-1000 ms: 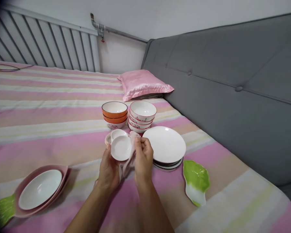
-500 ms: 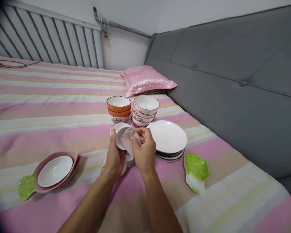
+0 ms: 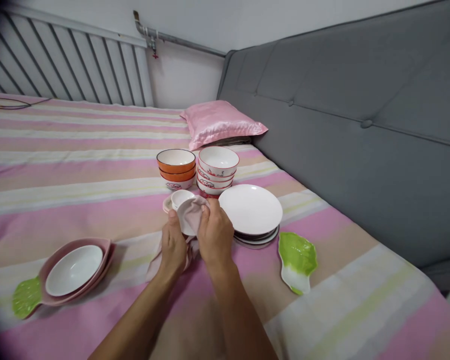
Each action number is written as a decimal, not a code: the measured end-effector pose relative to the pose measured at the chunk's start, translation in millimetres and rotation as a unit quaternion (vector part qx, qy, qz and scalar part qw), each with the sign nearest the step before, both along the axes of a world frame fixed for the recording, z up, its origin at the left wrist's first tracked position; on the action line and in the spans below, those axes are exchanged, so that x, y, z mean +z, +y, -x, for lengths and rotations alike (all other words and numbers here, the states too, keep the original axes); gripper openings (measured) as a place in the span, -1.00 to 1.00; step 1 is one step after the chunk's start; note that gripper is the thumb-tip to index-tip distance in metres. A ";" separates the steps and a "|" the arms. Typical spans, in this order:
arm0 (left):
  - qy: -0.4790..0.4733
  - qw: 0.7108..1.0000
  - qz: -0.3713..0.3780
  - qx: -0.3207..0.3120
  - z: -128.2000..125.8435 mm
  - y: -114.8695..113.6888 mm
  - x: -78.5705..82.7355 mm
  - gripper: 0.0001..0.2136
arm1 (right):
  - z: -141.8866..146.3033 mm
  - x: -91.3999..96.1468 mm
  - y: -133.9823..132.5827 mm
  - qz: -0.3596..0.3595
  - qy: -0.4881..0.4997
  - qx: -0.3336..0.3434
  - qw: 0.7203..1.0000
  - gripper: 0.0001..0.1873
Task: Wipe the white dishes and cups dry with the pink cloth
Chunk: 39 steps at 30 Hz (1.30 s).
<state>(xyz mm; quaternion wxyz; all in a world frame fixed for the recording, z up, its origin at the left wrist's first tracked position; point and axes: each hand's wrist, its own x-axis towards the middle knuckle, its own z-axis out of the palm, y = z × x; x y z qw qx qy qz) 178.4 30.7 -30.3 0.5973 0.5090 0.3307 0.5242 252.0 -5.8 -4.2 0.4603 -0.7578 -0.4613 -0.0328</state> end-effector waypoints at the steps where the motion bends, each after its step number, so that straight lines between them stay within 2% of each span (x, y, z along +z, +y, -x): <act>1: 0.007 1.000 -0.008 0.004 0.6 0.5 -0.6 -0.49 | 0.3 0.3 0.0 -0.005 -0.002 0.001 1.000 -0.70; 6: 0.023 0.999 -0.030 0.005 2.0 0.8 -1.2 -0.53 | -2.7 3.1 -2.8 -0.011 -0.010 0.020 1.000 -0.70; 13: 0.062 0.993 -0.095 -0.026 4.0 2.4 3.3 -0.59 | -17.3 9.9 -12.1 0.018 -0.010 0.111 0.994 -0.70; 18: 0.053 0.993 -0.086 -0.056 8.0 5.6 7.9 -0.59 | -17.2 14.0 -15.0 0.043 0.019 0.143 0.989 -0.75; 22: 0.037 0.994 -0.069 -0.071 7.9 -0.3 12.8 -0.61 | -17.1 15.0 -16.4 0.019 0.012 0.123 0.992 -0.80; 28: 0.039 0.992 -0.095 -0.078 3.0 -7.9 17.2 -0.71 | -15.8 14.4 -15.3 0.006 -0.019 0.063 0.998 -0.77; 35: 0.043 0.991 -0.026 -0.123 -0.4 -12.4 15.7 -0.72 | -19.6 10.0 -12.2 -0.025 0.004 -0.016 1.000 -0.73; 39: 0.035 0.990 -0.043 -0.132 -2.8 -14.2 15.2 -0.78 | -22.1 9.6 -13.3 -0.037 0.027 -0.014 0.999 -0.73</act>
